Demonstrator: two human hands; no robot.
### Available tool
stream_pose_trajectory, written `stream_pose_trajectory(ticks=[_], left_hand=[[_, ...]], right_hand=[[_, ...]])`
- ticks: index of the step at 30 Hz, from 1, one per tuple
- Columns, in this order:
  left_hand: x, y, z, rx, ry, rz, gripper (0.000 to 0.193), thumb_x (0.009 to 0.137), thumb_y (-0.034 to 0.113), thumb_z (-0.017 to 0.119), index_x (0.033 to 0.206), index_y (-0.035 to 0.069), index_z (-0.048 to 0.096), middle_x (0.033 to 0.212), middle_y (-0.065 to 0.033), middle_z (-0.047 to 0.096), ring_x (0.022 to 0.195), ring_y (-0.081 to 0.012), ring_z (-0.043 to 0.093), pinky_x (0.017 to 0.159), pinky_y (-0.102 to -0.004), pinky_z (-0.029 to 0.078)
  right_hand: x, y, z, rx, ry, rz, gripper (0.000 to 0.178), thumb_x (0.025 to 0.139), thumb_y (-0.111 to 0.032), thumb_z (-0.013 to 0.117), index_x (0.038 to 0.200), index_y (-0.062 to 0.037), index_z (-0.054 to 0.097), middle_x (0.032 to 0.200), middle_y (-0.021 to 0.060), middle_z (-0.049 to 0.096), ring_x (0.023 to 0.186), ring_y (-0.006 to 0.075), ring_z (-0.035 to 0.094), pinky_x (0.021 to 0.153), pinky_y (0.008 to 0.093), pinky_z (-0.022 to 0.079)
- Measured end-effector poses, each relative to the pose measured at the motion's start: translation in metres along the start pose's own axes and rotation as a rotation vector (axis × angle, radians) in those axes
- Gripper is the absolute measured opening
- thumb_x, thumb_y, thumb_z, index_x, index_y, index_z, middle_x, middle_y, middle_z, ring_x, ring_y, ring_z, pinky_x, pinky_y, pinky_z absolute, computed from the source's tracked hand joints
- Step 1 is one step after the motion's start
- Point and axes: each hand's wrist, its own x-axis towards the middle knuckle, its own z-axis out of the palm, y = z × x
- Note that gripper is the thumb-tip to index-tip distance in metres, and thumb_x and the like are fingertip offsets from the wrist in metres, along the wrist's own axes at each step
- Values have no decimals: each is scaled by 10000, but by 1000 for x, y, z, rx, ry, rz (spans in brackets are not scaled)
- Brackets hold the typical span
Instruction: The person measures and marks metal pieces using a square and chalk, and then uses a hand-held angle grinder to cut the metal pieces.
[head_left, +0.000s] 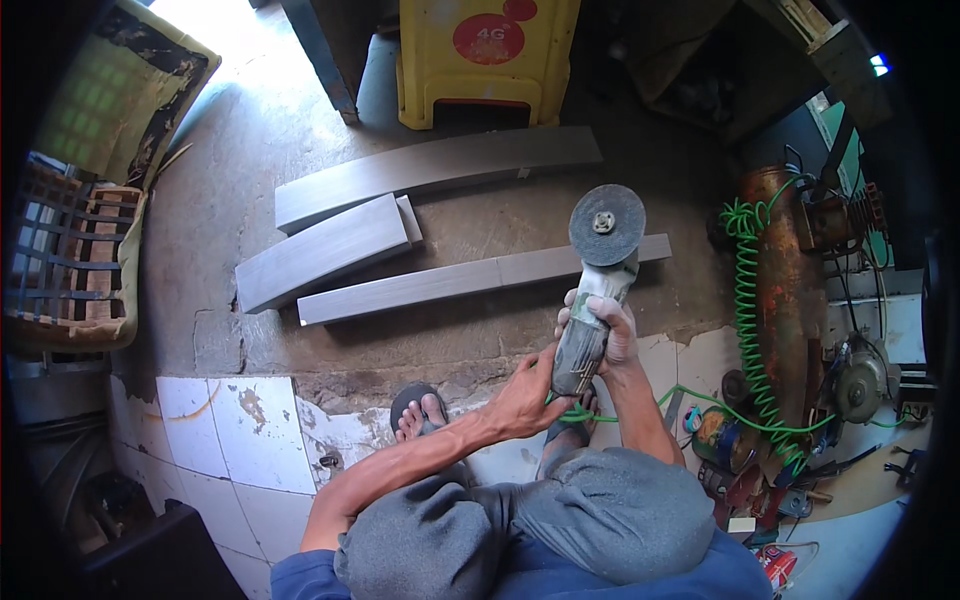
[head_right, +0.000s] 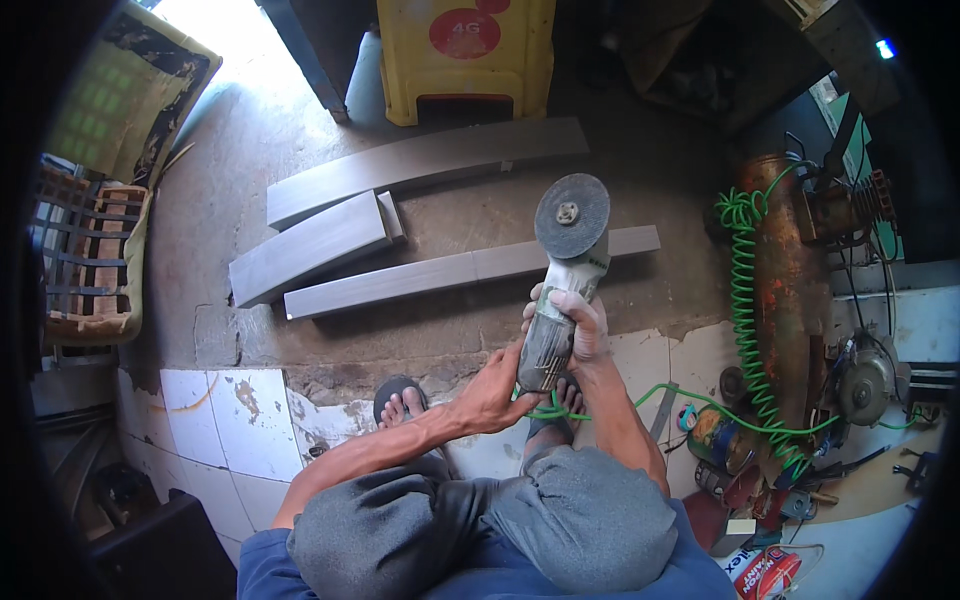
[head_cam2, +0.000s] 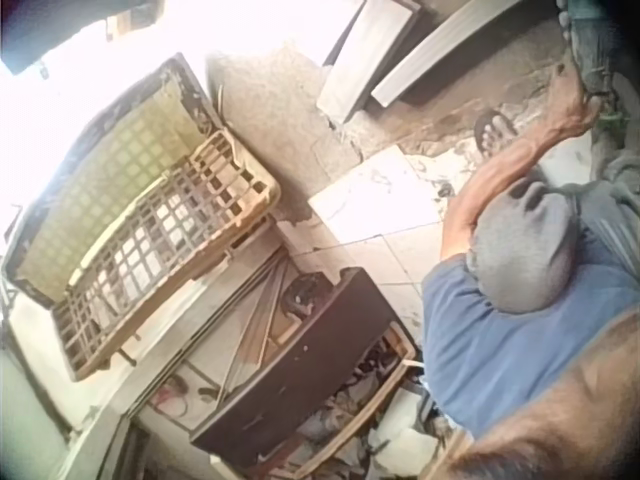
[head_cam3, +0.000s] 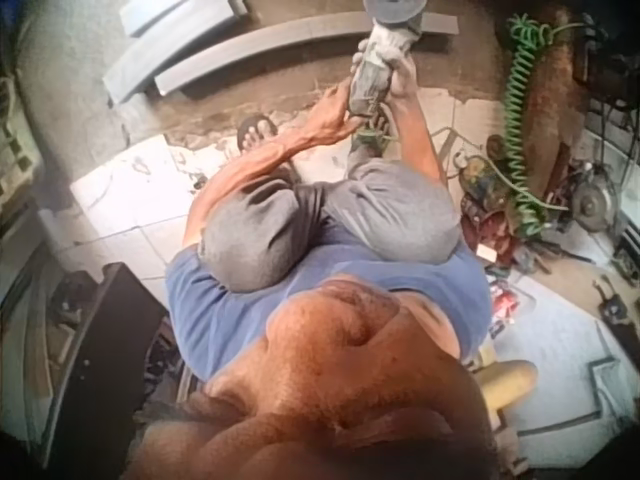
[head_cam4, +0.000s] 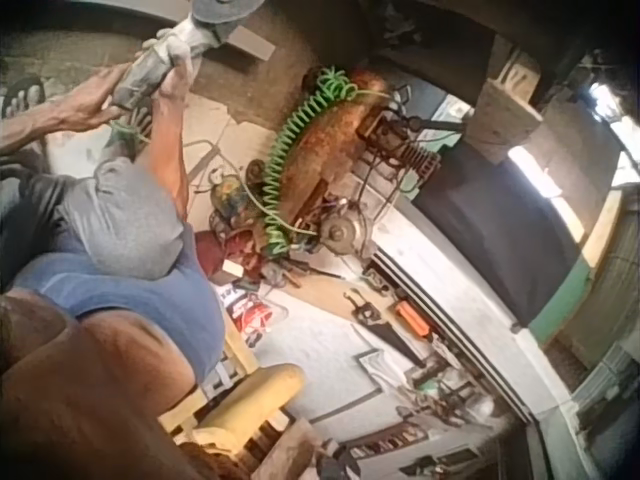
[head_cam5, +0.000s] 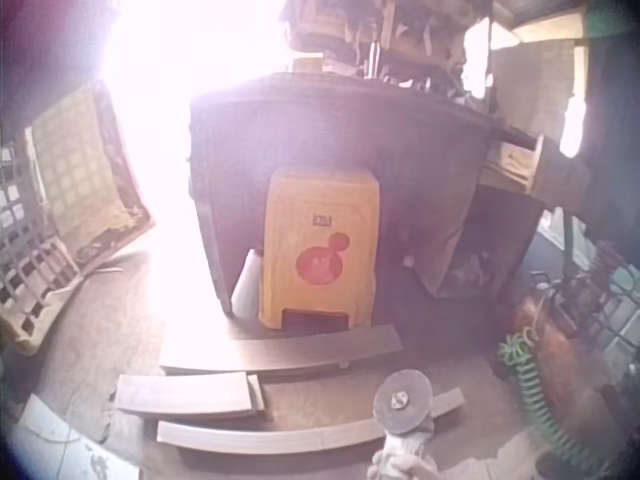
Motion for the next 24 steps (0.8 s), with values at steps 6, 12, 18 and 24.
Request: stream_pose_trajectory(ticks=[6, 12, 18, 24], left_hand=[[-3, -23, -1, 36, -113, -41, 900, 896, 328, 773, 1550, -40, 275, 1390, -359, 538, 1269, -520, 550, 1099, -541, 433], [5, -70, -102, 967, 492, -3, 915, 820, 541, 816, 1514, 73, 447, 1460, -179, 509, 1371, -377, 469, 1169, -645, 269], [20, -123, -128, 1151, 471, -188, 757, 884, 477, 772, 1492, 131, 482, 1330, -125, 538, 1332, -314, 479, 1181, -620, 231], [21, -123, -128, 1158, 450, -215, 706, 893, 466, 760, 1468, 149, 501, 1277, -107, 543, 1293, -301, 490, 1155, -598, 254]], right_hand=[[5, 21, -11, -63, 81, -18, 357, 858, -207, 736, 1102, 37, 644, 888, 139, 706, 738, 237, 741, 656, 387, 658], [2, 15, -12, -362, 40, 134, 321, 842, -180, 777, 1062, 11, 640, 888, 84, 667, 731, 206, 726, 648, 340, 607], [28, 38, -7, -445, -30, 79, 321, 827, -145, 777, 1069, -10, 613, 896, 62, 649, 714, 190, 717, 670, 332, 592], [54, 38, -12, -487, -36, 130, 330, 828, -135, 777, 1079, -5, 606, 888, 65, 651, 688, 187, 716, 632, 328, 592]])
